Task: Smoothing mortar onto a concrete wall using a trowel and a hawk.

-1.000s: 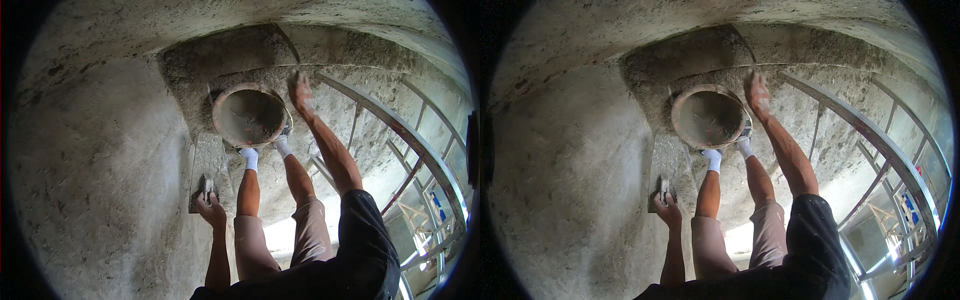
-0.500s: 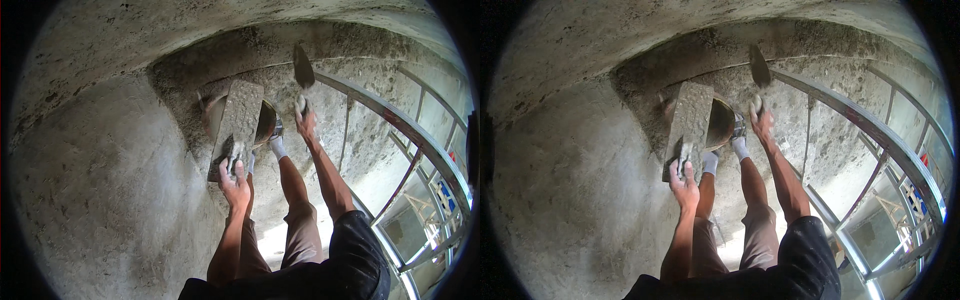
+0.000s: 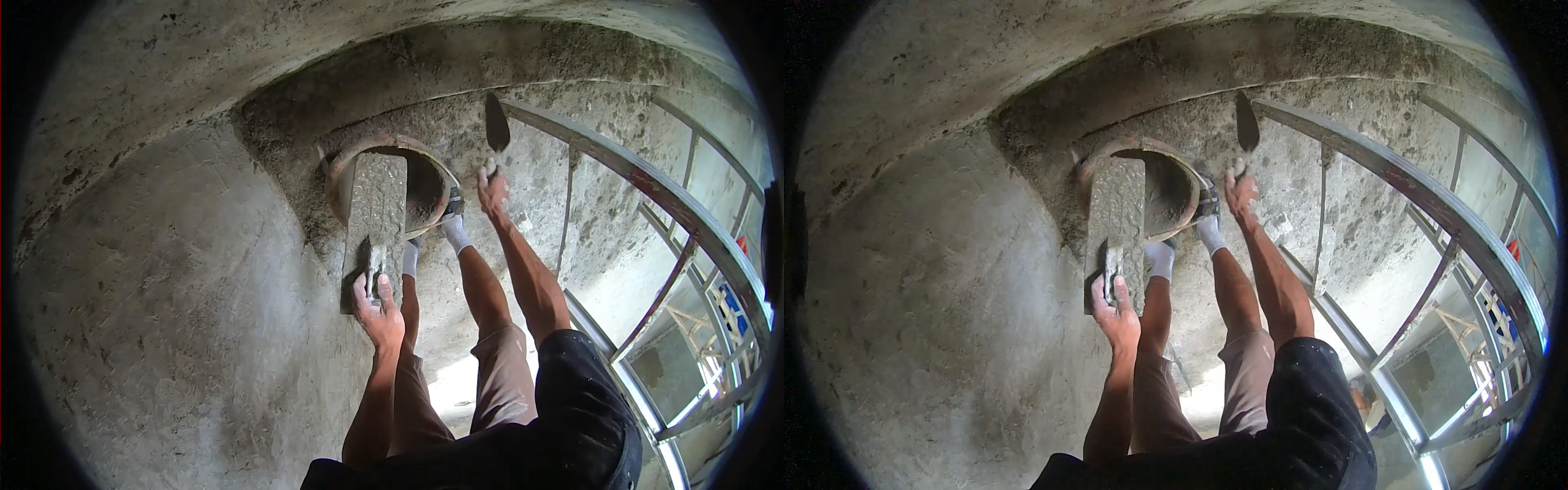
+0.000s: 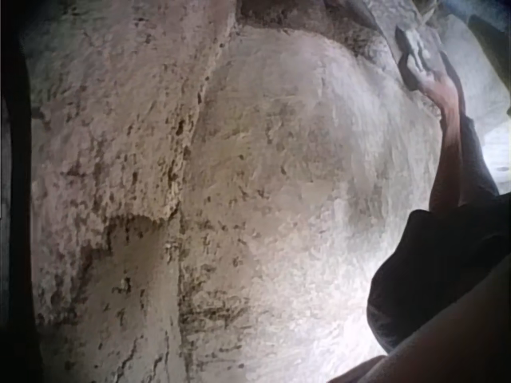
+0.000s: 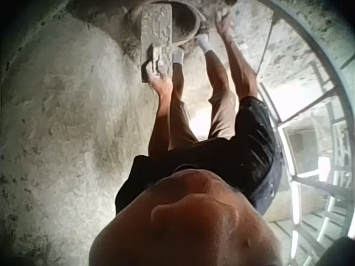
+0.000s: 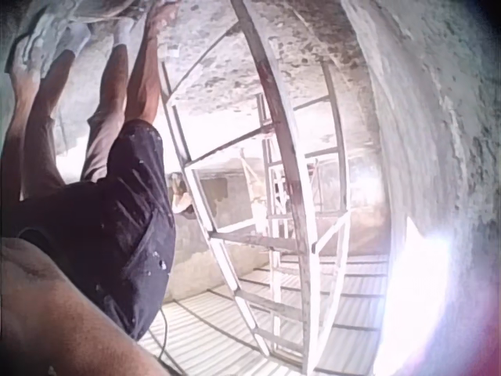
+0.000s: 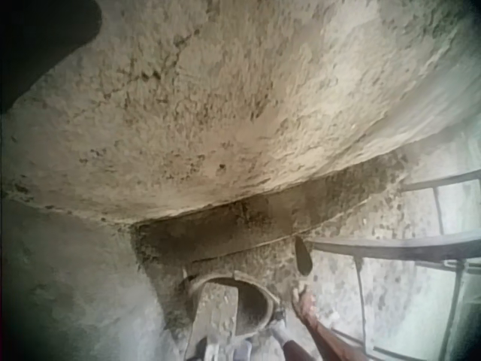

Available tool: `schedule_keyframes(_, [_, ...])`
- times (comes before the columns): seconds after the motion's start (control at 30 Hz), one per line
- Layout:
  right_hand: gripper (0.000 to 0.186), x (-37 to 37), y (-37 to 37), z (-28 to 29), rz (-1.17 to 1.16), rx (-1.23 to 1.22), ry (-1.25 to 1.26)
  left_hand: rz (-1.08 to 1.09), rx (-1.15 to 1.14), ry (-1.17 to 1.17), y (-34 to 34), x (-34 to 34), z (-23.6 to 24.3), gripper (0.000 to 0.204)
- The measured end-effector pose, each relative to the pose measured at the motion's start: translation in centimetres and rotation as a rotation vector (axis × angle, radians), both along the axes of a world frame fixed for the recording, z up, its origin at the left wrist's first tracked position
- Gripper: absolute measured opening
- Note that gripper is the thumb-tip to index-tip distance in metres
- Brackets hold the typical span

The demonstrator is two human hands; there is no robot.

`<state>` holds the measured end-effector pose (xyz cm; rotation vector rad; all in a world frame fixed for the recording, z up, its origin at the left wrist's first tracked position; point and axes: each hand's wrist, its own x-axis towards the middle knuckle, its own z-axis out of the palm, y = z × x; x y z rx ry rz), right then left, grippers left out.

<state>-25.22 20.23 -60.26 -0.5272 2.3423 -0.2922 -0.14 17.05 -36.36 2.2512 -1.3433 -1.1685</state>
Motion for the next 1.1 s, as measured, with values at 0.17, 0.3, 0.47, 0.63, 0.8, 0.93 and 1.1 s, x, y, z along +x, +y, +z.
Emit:
schedule_keyframes(0.17, [0.046, -3.0, 6.1, -10.1, 0.215, -0.061, 0.273, 0.062, -0.002, 0.017, -0.5, 0.0, 0.6, 0.028])
schedule_keyframes(0.3, [0.044, -7.3, 3.0, -17.8, 0.417, 0.340, 0.181, 0.177, -0.029, 0.065, 0.0, -0.3, 0.1, 0.027])
schedule_keyframes(0.47, [0.040, 3.0, 5.4, -16.8, 1.320, 0.039, 1.242, 0.266, -0.095, -0.076, -0.1, 4.0, 0.8, 0.027])
schedule_keyframes(0.63, [0.037, 0.3, 3.5, -12.1, 0.948, -0.361, 0.363, 0.323, -0.102, -0.158, -0.2, 7.6, 1.2, 0.029])
schedule_keyframes(0.8, [0.040, -4.2, 5.2, -3.5, 0.642, -0.235, 0.119, 0.379, -0.089, -0.093, -0.1, 6.4, 0.8, 0.029])
schedule_keyframes(0.93, [0.044, -2.1, 5.5, 0.2, 0.302, -0.007, -0.154, 0.398, -0.079, -0.097, 0.3, 5.8, 1.3, 0.027])
schedule_keyframes(1.1, [0.036, -4.7, 4.5, -2.1, 0.688, -0.318, 0.209, 0.318, -0.059, -0.077, 0.7, 4.5, 1.3, 0.027])
